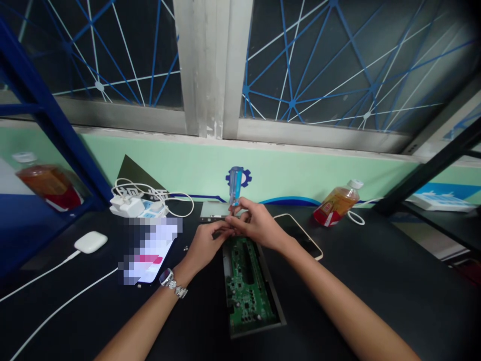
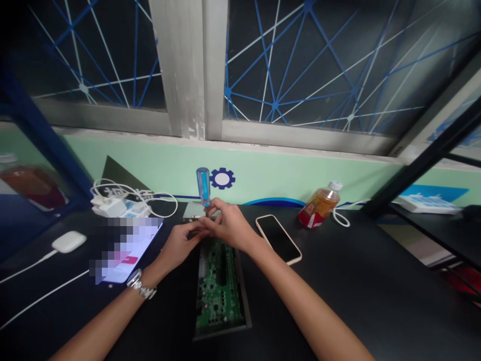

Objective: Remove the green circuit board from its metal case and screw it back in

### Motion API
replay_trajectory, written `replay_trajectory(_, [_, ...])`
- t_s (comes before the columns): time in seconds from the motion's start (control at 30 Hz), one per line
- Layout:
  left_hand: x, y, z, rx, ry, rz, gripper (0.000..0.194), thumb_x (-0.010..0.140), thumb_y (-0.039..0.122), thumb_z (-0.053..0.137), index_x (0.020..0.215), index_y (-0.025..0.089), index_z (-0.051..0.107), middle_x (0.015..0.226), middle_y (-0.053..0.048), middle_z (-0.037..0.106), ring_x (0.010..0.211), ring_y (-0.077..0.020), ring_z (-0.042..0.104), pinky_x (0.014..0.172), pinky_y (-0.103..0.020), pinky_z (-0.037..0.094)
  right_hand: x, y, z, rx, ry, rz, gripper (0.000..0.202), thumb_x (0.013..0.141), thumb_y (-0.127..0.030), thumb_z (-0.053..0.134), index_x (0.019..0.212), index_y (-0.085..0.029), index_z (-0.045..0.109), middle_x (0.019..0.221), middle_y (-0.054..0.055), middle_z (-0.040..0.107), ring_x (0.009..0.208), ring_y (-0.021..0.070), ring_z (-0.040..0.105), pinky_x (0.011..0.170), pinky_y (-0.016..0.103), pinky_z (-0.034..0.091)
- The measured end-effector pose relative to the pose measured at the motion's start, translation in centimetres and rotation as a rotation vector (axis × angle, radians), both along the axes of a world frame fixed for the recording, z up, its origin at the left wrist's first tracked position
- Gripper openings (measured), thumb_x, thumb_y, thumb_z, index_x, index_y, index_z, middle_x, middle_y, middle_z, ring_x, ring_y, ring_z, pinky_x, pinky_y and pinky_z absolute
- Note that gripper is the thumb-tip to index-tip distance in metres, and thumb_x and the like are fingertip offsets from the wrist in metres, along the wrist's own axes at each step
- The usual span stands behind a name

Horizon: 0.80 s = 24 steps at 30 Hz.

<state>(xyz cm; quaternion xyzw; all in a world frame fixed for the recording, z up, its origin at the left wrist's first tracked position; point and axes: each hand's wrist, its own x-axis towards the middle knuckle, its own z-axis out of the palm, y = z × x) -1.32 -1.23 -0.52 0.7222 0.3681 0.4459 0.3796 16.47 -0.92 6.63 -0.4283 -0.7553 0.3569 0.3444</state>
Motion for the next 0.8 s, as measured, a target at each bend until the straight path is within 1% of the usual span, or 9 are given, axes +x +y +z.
replay_trajectory(0.1, [0.3,0.0,0.1,-0.001,-0.030,0.030,0.013,0.088,0.028,0.066,0.092,0.019,0.074,0.089,-0.005,0.077,0.081,-0.0202,0.072,0.078,-0.028,0.055,-0.1,-0.1,0.2,-0.038,-0.008,-0.027,0.018,0.087,-0.035,0.062,0.084,-0.018,0.057,0.060,-0.002,0.062,0.054,0.0141,0.065,0.051,0.023,0.047])
replay_trajectory(0.17, [0.4,-0.1,0.2,0.001,-0.035,0.049,0.012,0.087,0.027,0.067,0.089,0.018,0.074,0.087,-0.005,0.077,0.079,-0.0199,0.072,0.076,-0.028,0.055,-0.1,-0.2,0.4,-0.063,0.000,0.004,0.017,0.090,-0.033,0.059,0.083,-0.017,0.058,0.056,-0.002,0.060,0.052,0.0138,0.064,0.051,0.023,0.047])
replay_trajectory(0.27, [0.7,0.0,0.2,0.020,-0.025,0.076,0.010,0.086,0.026,0.068,0.087,0.018,0.073,0.085,-0.004,0.077,0.077,-0.0193,0.071,0.075,-0.028,0.053,0.0,-0.4,0.5,-0.063,0.026,0.069,0.016,0.093,-0.032,0.054,0.091,-0.017,0.060,0.067,0.000,0.064,0.052,0.0124,0.064,0.051,0.023,0.048])
replay_trajectory(0.37, [1.1,0.3,-0.2,0.048,-0.013,0.105,0.010,0.085,0.023,0.067,0.079,0.016,0.071,0.079,-0.002,0.075,0.072,-0.0177,0.068,0.071,-0.027,0.051,-0.1,-0.6,0.5,-0.064,0.027,0.106,0.017,0.094,-0.032,0.052,0.098,-0.018,0.060,0.080,0.002,0.069,0.054,0.0115,0.065,0.051,0.023,0.048])
replay_trajectory(0.47, [1.5,0.6,-0.8,0.037,-0.007,0.103,0.017,0.086,0.022,0.064,0.070,0.015,0.068,0.070,-0.002,0.072,0.065,-0.0166,0.065,0.063,-0.025,0.049,-0.4,-0.7,0.4,-0.056,-0.002,0.105,0.017,0.093,-0.032,0.053,0.096,-0.017,0.062,0.074,0.001,0.069,0.055,0.0116,0.065,0.054,0.023,0.049])
replay_trajectory(0.53, [1.7,0.8,-1.0,0.004,-0.034,0.077,0.014,0.085,0.021,0.065,0.075,0.014,0.070,0.071,-0.002,0.073,0.067,-0.0178,0.067,0.063,-0.025,0.050,-0.5,-0.6,0.3,-0.028,-0.017,0.068,0.017,0.092,-0.032,0.055,0.093,-0.017,0.064,0.069,0.001,0.068,0.057,0.0124,0.065,0.056,0.023,0.049])
replay_trajectory(0.6, [1.8,0.8,-0.9,-0.033,-0.071,0.035,0.011,0.085,0.022,0.066,0.085,0.014,0.073,0.080,-0.004,0.076,0.075,-0.0203,0.070,0.069,-0.027,0.053,-0.5,-0.4,0.3,0.007,-0.028,-0.013,0.016,0.089,-0.032,0.060,0.092,-0.017,0.065,0.067,0.000,0.067,0.057,0.0132,0.065,0.056,0.024,0.049])
replay_trajectory(0.7, [1.4,0.4,-0.5,-0.063,-0.092,-0.010,0.016,0.085,0.026,0.068,0.095,0.016,0.075,0.091,-0.006,0.078,0.085,-0.0226,0.072,0.078,-0.030,0.055,-0.2,-0.1,0.2,0.050,-0.022,-0.124,0.017,0.080,-0.032,0.071,0.086,-0.018,0.063,0.069,0.000,0.068,0.056,0.0131,0.065,0.053,0.023,0.047])
replay_trajectory(0.8, [0.6,0.1,0.0,-0.071,-0.068,-0.026,0.019,0.087,0.030,0.066,0.097,0.016,0.075,0.095,-0.007,0.078,0.088,-0.0219,0.073,0.082,-0.031,0.056,0.2,0.2,0.1,0.012,0.031,-0.102,0.018,0.078,-0.030,0.074,0.081,-0.019,0.060,0.066,0.000,0.068,0.058,0.0143,0.066,0.053,0.023,0.048])
